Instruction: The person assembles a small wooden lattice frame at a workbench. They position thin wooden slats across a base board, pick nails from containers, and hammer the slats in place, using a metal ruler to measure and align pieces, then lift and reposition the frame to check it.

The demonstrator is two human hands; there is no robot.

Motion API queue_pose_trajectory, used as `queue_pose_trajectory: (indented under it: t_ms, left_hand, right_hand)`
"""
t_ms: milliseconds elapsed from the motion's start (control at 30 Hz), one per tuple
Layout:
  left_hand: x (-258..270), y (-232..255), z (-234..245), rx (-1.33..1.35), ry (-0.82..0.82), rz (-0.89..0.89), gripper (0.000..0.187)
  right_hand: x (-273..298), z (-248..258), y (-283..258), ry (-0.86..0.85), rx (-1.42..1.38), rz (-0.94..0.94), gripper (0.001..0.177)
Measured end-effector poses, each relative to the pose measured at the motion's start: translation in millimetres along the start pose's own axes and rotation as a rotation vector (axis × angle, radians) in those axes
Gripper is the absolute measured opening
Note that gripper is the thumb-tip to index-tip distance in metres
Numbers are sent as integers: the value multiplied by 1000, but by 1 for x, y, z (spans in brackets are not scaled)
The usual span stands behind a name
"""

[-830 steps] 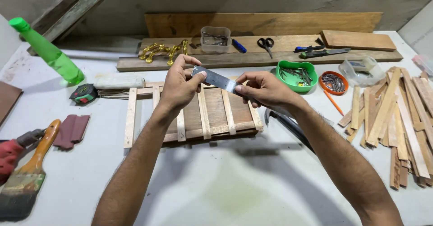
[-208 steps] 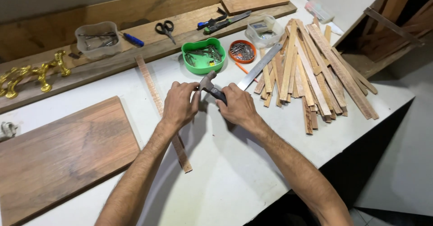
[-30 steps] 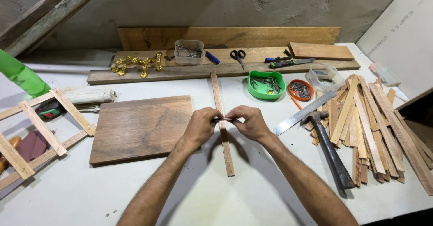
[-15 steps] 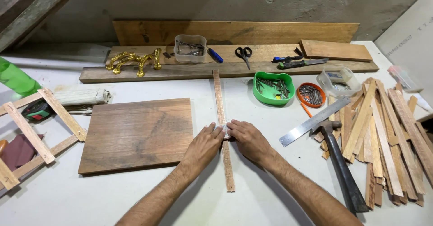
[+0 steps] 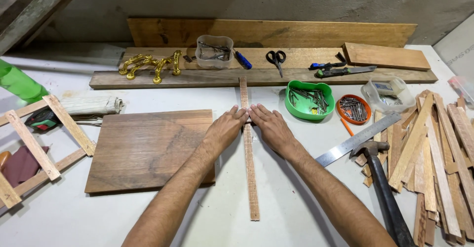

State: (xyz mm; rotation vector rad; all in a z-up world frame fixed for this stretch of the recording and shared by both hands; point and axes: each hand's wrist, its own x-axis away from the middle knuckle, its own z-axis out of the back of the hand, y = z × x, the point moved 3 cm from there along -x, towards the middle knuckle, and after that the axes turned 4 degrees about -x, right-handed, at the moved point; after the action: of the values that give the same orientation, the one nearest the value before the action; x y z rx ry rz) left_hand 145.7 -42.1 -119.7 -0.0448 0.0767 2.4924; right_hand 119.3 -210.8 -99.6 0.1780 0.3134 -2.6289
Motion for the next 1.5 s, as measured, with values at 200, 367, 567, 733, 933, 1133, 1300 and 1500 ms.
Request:
queue_pose_trajectory:
  t_ms: [200, 367, 567, 733, 933, 1133, 1300, 1500]
  left_hand:
    - [44, 37, 27, -116, -297, 43, 58]
    - [69, 52, 5, -149, -296, 28, 63]
    - [89, 67, -9, -114, -277, 23, 62]
    - [102, 74, 13, -32, -299, 16, 67]
    - [76, 62, 20, -95, -353, 33, 91]
    - [52, 47, 26, -44, -387, 79, 97]
    - [28, 35, 29, -12, -363, 108, 97]
    - [33, 40, 50, -132, -91, 148, 105]
  right_hand:
    - [24, 1, -17, -40, 94, 15, 58]
    - [55, -11, -28, -60, 157, 33, 63]
    - [80, -4, -45, -132, 161, 21, 59]
    - [88, -3, -48, -150, 139, 32, 59]
    - [58, 8, -33, -110, 82, 34, 59]
    - [28, 6, -13, -104, 1, 13, 62]
    - [6, 4, 2, 7, -30, 36, 55]
    - [0, 11, 2, 119, -60, 83, 51]
